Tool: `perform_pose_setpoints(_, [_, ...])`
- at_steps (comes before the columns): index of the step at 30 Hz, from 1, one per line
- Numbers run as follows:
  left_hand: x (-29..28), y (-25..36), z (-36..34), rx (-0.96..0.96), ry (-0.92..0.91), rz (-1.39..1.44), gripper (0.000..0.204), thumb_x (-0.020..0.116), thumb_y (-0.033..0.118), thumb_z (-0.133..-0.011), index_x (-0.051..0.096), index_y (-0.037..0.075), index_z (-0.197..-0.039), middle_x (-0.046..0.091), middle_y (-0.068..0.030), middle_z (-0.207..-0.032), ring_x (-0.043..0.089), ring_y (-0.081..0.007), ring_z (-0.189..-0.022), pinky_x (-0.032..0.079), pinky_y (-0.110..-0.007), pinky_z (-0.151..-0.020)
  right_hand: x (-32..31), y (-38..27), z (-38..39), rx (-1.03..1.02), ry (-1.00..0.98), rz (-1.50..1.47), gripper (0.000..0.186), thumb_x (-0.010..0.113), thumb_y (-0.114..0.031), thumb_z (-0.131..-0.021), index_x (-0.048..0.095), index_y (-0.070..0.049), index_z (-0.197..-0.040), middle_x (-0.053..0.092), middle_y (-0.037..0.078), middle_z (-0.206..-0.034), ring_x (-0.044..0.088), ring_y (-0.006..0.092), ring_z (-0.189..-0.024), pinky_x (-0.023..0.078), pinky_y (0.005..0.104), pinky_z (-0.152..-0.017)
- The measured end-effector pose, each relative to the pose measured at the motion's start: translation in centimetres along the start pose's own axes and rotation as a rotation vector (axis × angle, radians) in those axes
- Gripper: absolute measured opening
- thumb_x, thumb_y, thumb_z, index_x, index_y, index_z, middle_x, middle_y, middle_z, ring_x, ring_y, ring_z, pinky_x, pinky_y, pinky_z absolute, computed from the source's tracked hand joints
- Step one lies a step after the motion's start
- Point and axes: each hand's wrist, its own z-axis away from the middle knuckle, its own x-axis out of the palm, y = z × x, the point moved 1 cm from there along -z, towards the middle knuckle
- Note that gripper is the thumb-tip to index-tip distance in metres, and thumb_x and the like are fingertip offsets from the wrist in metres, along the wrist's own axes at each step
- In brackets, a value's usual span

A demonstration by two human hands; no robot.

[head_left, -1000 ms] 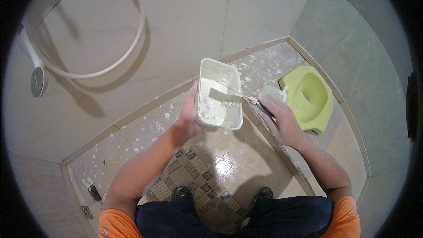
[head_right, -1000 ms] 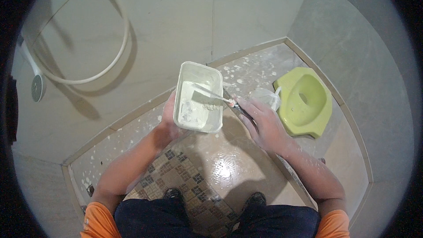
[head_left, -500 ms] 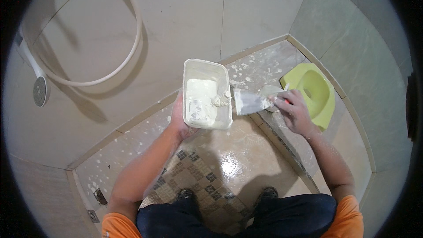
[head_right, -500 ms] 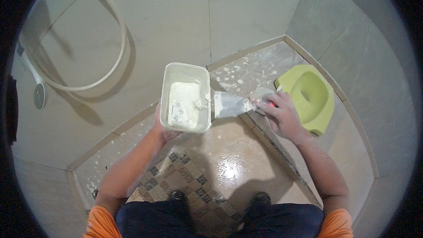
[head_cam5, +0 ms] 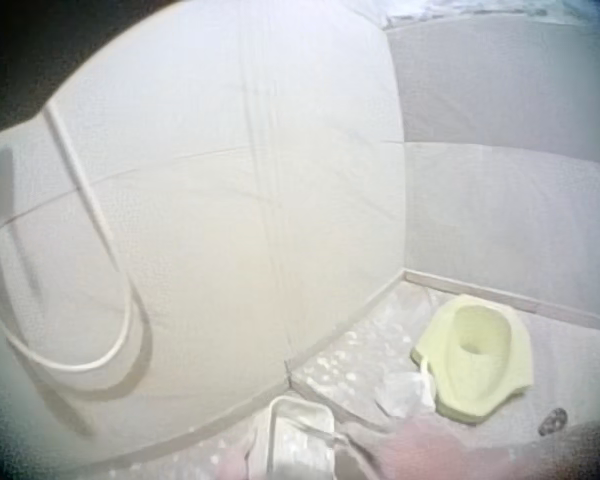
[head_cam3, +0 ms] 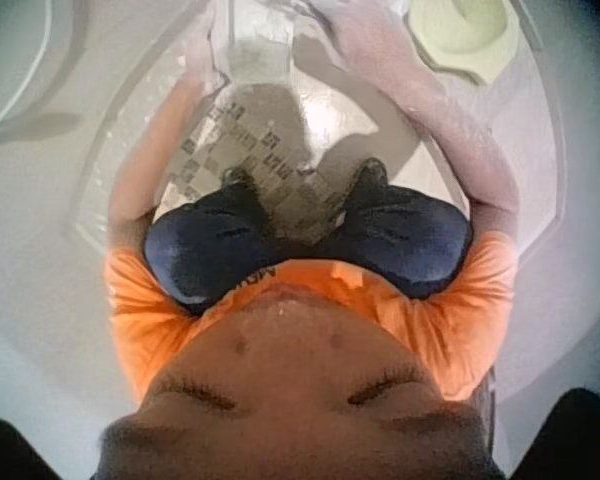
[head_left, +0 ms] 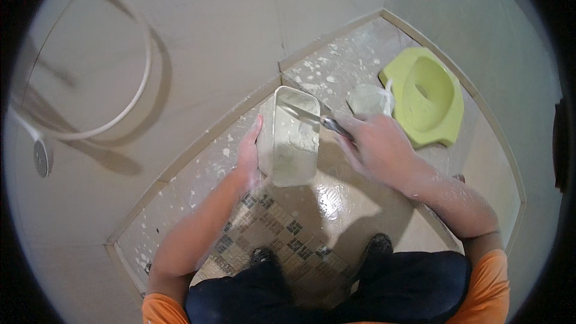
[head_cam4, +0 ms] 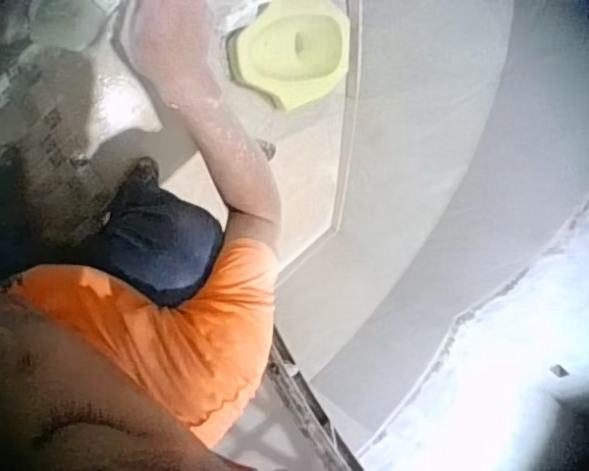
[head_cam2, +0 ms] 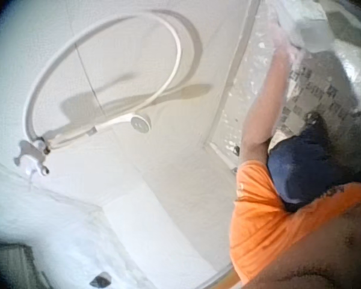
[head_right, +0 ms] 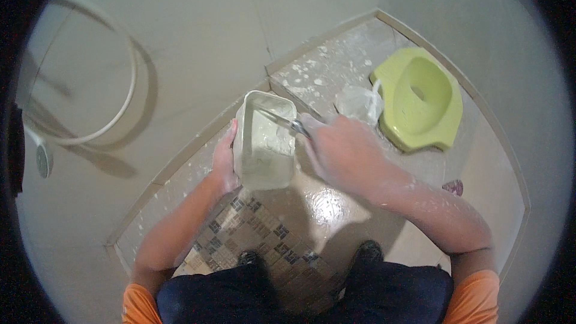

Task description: The person scrapes plaster from a container and applies it to a wall using a putty knife.

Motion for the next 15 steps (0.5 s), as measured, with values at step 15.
perform_pose_setpoints(15, [1.6, -0.4, -0.3, 0.014, -0.026, 0.076, 0.069, 0.03, 0.058, -0.111, 0.046, 0.006, -0.153, 0.058, -0.017, -0.146, 0.062, -0.0341, -0.127, 0.049, -0.053, -0.111, 3.8, -1.8, 2.5, -0.317, -0.149, 0.204, 0.039, 0.063, -0.015, -0.093, 0.061, -0.001, -0.129, 0.071, 0.009, -0.09, 0.072, 0.0266, -0.078, 0.058, 0.039, -0.066])
